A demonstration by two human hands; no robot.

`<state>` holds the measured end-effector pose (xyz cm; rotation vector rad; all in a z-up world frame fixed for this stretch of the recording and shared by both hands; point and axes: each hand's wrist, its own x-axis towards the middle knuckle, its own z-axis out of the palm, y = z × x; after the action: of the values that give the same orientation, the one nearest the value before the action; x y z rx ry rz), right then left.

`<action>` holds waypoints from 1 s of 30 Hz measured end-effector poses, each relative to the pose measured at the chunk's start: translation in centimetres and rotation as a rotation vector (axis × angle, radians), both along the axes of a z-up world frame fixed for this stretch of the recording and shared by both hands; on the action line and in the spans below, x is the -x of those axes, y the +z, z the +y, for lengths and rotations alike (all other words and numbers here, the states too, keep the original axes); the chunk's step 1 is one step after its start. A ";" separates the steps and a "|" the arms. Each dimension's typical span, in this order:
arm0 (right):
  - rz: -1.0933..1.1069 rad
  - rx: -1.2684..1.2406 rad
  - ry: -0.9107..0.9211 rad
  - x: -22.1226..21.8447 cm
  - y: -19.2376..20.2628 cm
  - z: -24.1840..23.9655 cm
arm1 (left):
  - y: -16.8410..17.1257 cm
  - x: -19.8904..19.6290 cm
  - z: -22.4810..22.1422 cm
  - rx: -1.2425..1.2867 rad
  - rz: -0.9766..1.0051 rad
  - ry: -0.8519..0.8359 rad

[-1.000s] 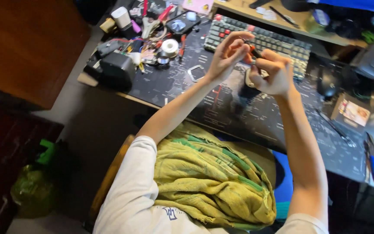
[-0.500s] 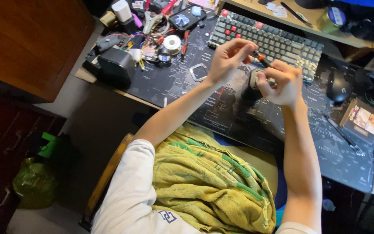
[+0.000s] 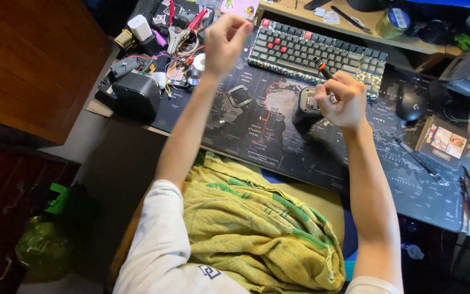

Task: Disassembling a small electronic device using a screwdriver and prying tool on a workbench.

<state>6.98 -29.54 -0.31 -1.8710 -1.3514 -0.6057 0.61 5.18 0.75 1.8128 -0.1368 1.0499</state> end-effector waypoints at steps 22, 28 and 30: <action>0.080 -0.077 -0.170 -0.8 0.0 -0.2 | -3.3 -11.7 3.0 -0.659 -0.007 0.043; 0.061 -0.074 -0.170 -1.0 0.6 -0.3 | -3.0 -18.1 1.4 -0.894 -0.192 0.374; 0.049 -0.109 -0.156 -2.0 -0.4 -0.3 | -3.2 -19.2 1.7 -0.897 -0.182 0.381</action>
<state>8.98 -29.83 -0.72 -1.9018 -1.1254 -0.6935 19.79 6.85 -2.47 2.6042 -0.4401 1.5814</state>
